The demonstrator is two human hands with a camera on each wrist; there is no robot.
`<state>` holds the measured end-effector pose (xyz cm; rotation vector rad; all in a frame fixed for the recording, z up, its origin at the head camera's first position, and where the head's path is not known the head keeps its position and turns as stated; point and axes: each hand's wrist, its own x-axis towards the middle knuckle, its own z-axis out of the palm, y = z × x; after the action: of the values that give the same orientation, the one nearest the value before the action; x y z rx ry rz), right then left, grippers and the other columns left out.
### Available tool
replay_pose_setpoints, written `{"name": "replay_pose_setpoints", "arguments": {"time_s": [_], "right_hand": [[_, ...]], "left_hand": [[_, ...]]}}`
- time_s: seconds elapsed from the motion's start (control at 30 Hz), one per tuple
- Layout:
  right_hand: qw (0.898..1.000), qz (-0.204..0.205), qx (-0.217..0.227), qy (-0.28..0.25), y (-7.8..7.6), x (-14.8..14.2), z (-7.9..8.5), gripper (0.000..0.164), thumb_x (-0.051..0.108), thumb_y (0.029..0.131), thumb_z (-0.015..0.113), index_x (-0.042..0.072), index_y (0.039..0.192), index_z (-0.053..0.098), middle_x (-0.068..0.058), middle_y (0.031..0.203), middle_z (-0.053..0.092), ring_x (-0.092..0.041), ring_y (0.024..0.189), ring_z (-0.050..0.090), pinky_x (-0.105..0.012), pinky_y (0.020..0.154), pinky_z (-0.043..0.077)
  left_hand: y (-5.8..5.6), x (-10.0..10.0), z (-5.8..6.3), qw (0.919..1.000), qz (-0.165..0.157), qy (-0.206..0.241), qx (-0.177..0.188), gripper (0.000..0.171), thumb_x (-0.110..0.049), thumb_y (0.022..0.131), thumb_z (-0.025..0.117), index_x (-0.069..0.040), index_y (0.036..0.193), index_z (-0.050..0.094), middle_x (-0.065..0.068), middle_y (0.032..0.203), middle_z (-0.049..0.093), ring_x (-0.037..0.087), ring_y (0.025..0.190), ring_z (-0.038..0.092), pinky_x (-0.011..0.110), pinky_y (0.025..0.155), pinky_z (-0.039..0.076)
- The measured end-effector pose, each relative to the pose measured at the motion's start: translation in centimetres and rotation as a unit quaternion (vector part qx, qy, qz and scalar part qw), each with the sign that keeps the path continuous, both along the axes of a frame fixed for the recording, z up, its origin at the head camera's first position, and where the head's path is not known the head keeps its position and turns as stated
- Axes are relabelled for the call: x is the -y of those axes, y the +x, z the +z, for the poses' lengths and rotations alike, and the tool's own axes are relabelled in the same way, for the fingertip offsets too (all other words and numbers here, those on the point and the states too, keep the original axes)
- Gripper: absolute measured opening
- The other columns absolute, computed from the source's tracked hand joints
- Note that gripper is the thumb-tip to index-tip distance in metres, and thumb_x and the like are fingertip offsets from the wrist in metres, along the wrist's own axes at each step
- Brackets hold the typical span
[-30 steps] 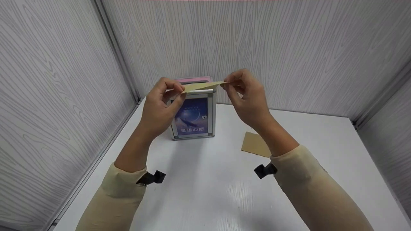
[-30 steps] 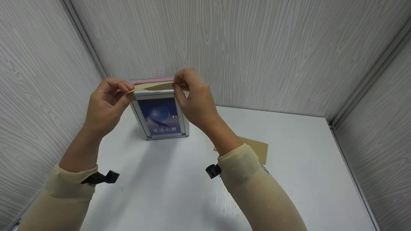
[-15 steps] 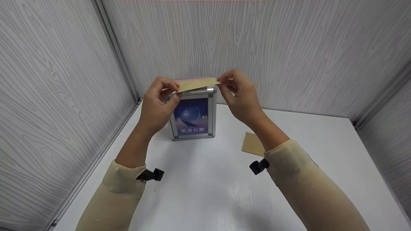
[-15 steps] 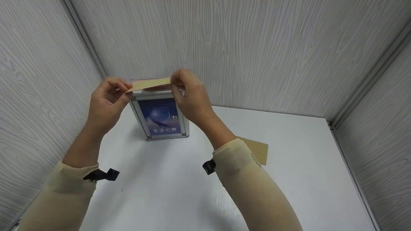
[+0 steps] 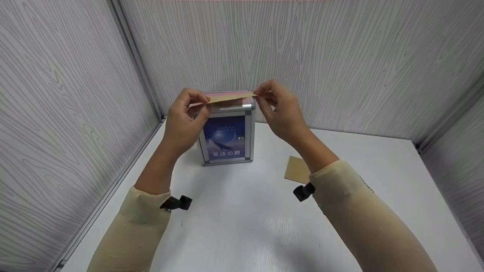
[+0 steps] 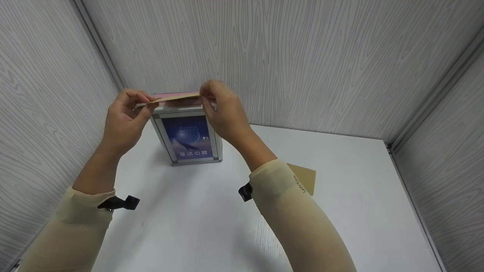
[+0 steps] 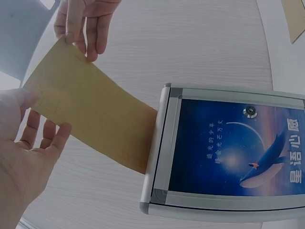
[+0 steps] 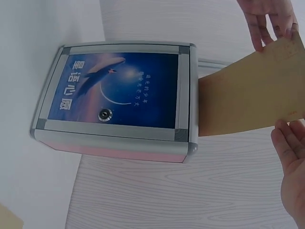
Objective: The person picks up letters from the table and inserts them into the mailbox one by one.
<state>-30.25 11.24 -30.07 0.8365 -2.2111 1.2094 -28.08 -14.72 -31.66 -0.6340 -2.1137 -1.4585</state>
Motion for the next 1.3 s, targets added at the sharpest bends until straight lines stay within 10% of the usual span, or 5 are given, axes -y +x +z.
{"name": "replay_pose_setpoints", "arguments": {"time_s": [0.27, 0.6, 0.87, 1.3], "right_hand": [[0.997, -0.034, -0.048, 0.046, -1.2, 0.8, 1.3, 0.013, 0.009, 0.111, 0.059, 0.003, 0.121, 0.066, -0.010, 0.120, 0.075, -0.019, 0.119, 0.075, -0.028, 0.107, 0.059], [0.988, -0.077, -0.079, 0.108, -2.5, 1.1, 0.5, 0.015, 0.014, 0.114, 0.053, 0.008, 0.123, 0.063, -0.011, 0.118, 0.081, -0.028, 0.114, 0.079, -0.043, 0.098, 0.065], [0.984, -0.092, -0.067, 0.135, -3.4, 0.8, -1.1, 0.013, 0.015, 0.115, 0.053, 0.011, 0.122, 0.063, -0.011, 0.115, 0.081, -0.028, 0.104, 0.079, -0.044, 0.090, 0.065], [0.980, -0.133, -0.036, 0.143, -4.0, 0.8, -3.8, 0.013, 0.016, 0.113, 0.059, 0.013, 0.118, 0.070, -0.008, 0.117, 0.077, -0.026, 0.110, 0.075, -0.043, 0.095, 0.063]], "left_hand": [[-1.7, 0.3, 0.4, 0.9825, 0.075, -0.122, -0.119, 0.014, -0.009, 0.113, 0.054, -0.001, 0.124, 0.052, 0.019, 0.123, 0.064, 0.030, 0.121, 0.069, 0.040, 0.104, 0.060], [-3.3, 0.7, -0.9, 0.9501, 0.128, -0.171, -0.227, 0.008, -0.012, 0.114, 0.053, -0.008, 0.121, 0.050, 0.019, 0.113, 0.068, 0.032, 0.108, 0.073, 0.044, 0.095, 0.064], [-4.2, 0.7, -2.3, 0.9286, 0.185, -0.220, -0.235, 0.007, -0.011, 0.113, 0.057, -0.005, 0.116, 0.057, 0.017, 0.105, 0.073, 0.033, 0.095, 0.071, 0.044, 0.081, 0.061], [-4.7, 0.2, -4.5, 0.9191, 0.220, -0.272, -0.182, 0.011, -0.015, 0.112, 0.060, -0.006, 0.116, 0.063, 0.013, 0.106, 0.077, 0.033, 0.097, 0.071, 0.047, 0.086, 0.058]]}}
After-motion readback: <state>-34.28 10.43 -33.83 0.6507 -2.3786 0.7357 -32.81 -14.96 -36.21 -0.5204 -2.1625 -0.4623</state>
